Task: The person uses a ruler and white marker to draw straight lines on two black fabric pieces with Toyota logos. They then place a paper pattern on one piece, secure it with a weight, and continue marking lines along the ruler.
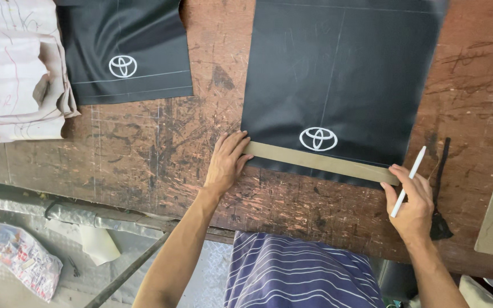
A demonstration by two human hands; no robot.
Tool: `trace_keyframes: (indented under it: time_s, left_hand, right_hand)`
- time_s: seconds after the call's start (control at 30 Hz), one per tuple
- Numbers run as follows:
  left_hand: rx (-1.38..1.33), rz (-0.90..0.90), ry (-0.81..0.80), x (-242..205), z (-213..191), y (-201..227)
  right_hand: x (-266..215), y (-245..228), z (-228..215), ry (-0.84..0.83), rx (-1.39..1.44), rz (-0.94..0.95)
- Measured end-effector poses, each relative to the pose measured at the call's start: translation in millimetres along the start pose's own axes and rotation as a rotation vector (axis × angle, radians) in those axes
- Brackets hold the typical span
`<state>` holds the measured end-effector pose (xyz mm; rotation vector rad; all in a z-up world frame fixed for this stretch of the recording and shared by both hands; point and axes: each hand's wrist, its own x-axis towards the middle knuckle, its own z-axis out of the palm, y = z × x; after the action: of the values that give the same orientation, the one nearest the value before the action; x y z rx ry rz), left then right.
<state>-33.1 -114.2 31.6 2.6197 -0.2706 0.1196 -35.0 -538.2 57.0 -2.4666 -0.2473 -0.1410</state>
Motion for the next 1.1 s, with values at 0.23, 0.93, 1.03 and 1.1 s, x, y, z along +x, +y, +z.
trace_keyframes:
  time_s: [0.23,0.93,1.03,1.1]
  left_hand:
    - [-0.013,-0.017,0.045,0.7,-7.5,1.0]
    - [-0.015,-0.076,0.065,-5.1,-5.0,2.5]
    - [-0.02,-0.076,0.07,-4.5,-5.8,3.5]
    - [-0.019,-0.079,0.068,-4.0,-6.2,4.0]
  right_hand:
    - [-2.0,4.1,2.0,0.039,0.009,-0.029]
    - [0.1,7.9,4.7,0.041,-0.015,-0.021]
    - [0.0,8.9,5.2,0.032,-0.035,-0.007]
    - [0.2,9.3,5.3,0.022,-0.038,-0.012]
